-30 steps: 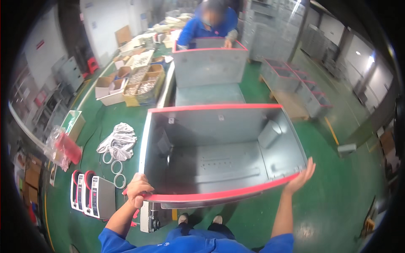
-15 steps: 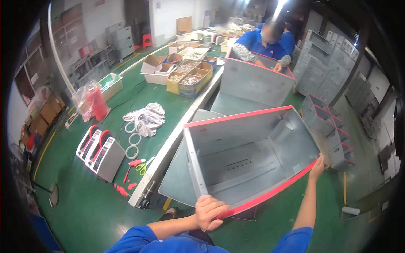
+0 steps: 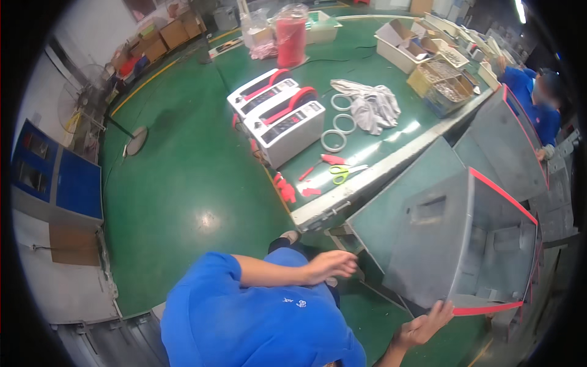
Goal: The person wipes the interior of a metal cabinet with a cloth, then applies red protective tape along the top edges of the cabinet. They use scissors to cut the tape at the corners and smooth it down with their hands.
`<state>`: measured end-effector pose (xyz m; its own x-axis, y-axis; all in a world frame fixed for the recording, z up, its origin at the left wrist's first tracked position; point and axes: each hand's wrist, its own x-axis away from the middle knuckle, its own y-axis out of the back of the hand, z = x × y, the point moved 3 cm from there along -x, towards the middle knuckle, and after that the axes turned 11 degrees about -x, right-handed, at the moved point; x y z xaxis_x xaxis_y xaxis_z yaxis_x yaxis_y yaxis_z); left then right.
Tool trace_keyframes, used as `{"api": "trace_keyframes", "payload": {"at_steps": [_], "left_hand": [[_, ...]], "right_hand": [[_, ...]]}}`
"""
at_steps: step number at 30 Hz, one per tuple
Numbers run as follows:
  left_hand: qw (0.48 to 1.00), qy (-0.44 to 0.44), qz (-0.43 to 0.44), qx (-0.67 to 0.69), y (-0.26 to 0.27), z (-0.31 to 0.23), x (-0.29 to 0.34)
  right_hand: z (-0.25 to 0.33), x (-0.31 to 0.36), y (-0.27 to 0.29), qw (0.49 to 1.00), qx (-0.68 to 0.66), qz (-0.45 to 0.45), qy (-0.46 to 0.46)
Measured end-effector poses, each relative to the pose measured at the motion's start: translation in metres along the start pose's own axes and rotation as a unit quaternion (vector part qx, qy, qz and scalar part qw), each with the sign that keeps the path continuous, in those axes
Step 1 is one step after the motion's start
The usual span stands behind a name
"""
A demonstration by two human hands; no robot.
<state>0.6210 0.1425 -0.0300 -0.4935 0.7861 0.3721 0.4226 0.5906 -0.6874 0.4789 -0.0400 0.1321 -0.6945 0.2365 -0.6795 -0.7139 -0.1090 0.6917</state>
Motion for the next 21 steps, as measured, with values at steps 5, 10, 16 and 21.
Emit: {"api": "trace_keyframes", "payload": {"at_steps": [5, 10, 16, 21], "left_hand": [[0.978, -0.006, -0.077, -0.195, 0.150, -0.098, 0.043], [0.747, -0.291, -0.478, -0.359, 0.284, -0.233, 0.049], [0.803, -0.203, -0.343, -0.443, 0.330, -0.251, 0.025], [0.763, -0.203, -0.308, -0.531, 0.350, -0.247, 0.045]], "right_hand": [[0.084, 0.036, -0.100, 0.985, -0.126, 0.098, -0.060], [0.155, 0.046, -0.193, 0.883, -0.323, 0.142, -0.310], [0.206, 0.034, -0.226, 0.885, -0.309, 0.217, -0.272], [0.214, 0.041, -0.229, 0.874, -0.319, 0.212, -0.301]]}}
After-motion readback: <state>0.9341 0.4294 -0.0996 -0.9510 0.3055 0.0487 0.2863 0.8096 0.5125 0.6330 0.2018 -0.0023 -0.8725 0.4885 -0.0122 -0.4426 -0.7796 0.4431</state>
